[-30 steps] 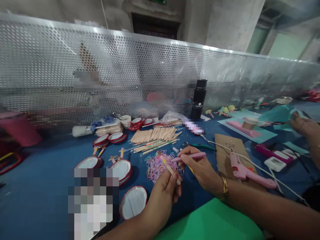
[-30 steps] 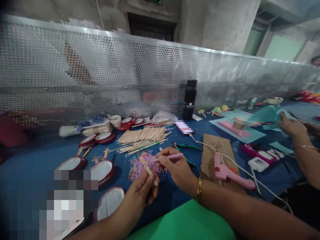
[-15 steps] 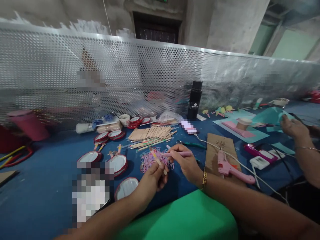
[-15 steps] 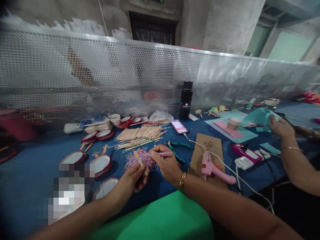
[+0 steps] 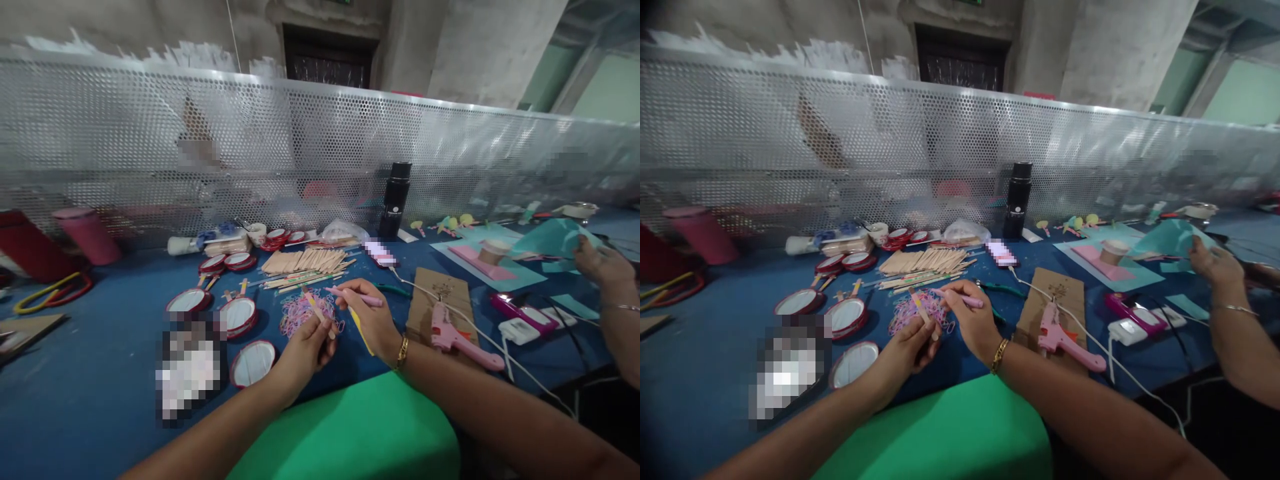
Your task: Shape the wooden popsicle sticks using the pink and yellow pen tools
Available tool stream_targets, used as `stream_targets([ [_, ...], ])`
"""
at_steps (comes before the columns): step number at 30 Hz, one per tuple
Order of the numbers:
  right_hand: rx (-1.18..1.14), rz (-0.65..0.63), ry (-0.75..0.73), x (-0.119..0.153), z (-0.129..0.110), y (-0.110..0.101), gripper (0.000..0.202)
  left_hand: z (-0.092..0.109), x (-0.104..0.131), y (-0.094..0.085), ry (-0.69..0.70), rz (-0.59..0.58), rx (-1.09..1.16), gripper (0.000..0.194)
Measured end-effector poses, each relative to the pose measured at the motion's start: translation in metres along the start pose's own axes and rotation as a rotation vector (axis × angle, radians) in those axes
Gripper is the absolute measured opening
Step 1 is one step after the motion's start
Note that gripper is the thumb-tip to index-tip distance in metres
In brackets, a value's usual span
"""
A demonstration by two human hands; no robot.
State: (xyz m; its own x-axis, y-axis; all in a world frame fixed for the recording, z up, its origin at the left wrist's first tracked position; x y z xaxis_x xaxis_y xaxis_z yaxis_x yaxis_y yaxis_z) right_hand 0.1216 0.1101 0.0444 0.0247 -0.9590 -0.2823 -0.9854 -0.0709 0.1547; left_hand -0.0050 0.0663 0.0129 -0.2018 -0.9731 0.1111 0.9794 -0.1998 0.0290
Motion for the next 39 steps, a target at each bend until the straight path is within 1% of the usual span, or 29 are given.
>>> stream_targets([
  [6,-0.017,-0.020,-0.017,0.004,-0.001,0.000,0.017,-0.005,-0.001,0.002,0.020,-0.056,-0.009,0.042],
  [12,0.086,-0.049,-0.065,0.007,-0.006,0.000,0.013,-0.005,0.001,0.001,0.013,-0.066,-0.012,0.039],
  [16,0.160,-0.059,-0.084,0.009,-0.015,0.001,0.011,-0.003,0.000,-0.001,0.003,-0.060,0.007,0.041],
  [21,0.289,-0.045,-0.149,0.012,-0.025,0.002,0.015,-0.006,-0.001,-0.003,-0.022,-0.045,0.021,0.043],
  [27,0.305,0.008,-0.120,0.008,-0.023,0.001,0.017,-0.011,-0.003,-0.004,-0.003,-0.064,-0.025,0.046],
  [34,0.351,-0.023,-0.178,0.008,-0.022,0.006,0.018,-0.013,-0.005,-0.003,0.031,-0.106,-0.070,0.043],
  [39,0.372,-0.022,-0.175,0.007,-0.019,0.005,0.019,-0.009,-0.002,-0.002,0.021,-0.091,-0.057,0.045],
])
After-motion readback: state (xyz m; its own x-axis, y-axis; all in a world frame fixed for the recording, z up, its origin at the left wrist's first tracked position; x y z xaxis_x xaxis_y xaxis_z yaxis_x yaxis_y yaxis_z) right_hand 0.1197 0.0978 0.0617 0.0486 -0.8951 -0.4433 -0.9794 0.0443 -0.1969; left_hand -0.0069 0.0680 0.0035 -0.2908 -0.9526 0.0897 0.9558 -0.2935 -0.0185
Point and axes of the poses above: each hand's wrist, its own x-axis away from the middle knuckle, its own y-axis out of the palm, z = x × y, the point moved 7 cm from there along -x, towards the middle knuckle, and after that the axes turned 5 degrees about y, right-handed, at the moved point
